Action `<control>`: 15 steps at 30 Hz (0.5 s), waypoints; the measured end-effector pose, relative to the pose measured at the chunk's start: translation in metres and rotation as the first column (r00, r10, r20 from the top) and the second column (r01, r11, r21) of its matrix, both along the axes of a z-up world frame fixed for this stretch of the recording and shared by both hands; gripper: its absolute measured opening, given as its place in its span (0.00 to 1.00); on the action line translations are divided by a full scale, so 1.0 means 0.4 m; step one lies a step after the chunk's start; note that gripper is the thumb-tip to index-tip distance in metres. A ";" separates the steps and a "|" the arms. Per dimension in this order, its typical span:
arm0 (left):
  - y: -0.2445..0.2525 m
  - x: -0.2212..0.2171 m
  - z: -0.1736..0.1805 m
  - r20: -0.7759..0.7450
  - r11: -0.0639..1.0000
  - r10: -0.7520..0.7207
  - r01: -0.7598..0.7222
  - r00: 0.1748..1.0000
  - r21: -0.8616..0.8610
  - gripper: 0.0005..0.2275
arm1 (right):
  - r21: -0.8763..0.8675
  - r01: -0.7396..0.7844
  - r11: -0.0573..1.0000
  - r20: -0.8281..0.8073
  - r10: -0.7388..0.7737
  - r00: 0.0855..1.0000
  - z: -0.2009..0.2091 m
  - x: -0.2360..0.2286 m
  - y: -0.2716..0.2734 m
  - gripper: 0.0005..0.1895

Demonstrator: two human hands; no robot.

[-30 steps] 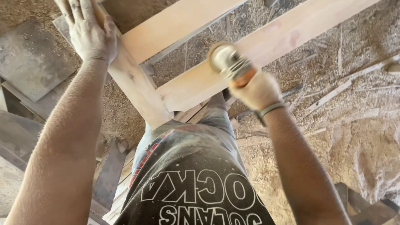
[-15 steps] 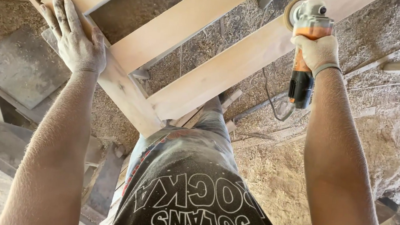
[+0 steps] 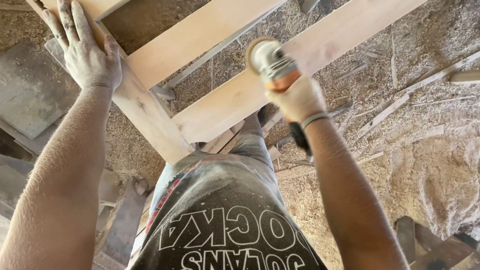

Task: Sand a wooden frame using a power grinder with a sanding disc.

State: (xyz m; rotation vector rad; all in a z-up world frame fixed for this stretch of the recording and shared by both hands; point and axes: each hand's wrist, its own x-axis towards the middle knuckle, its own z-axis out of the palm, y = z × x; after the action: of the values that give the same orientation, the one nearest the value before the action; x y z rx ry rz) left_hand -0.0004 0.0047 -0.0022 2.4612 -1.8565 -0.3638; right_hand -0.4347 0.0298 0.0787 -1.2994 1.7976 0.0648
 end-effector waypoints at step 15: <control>-0.017 -0.031 0.054 -0.017 0.993 0.065 -0.063 0.998 0.098 0.32 | 0.039 0.209 0.977 -0.027 -0.208 0.978 0.019 -0.178 0.010 0.19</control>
State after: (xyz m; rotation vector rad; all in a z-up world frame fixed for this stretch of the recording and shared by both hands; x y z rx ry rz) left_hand -0.0128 -0.0022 0.0193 2.5622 -1.7881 -0.4855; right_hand -0.5059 0.0339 0.0864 -1.0779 1.9322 0.0008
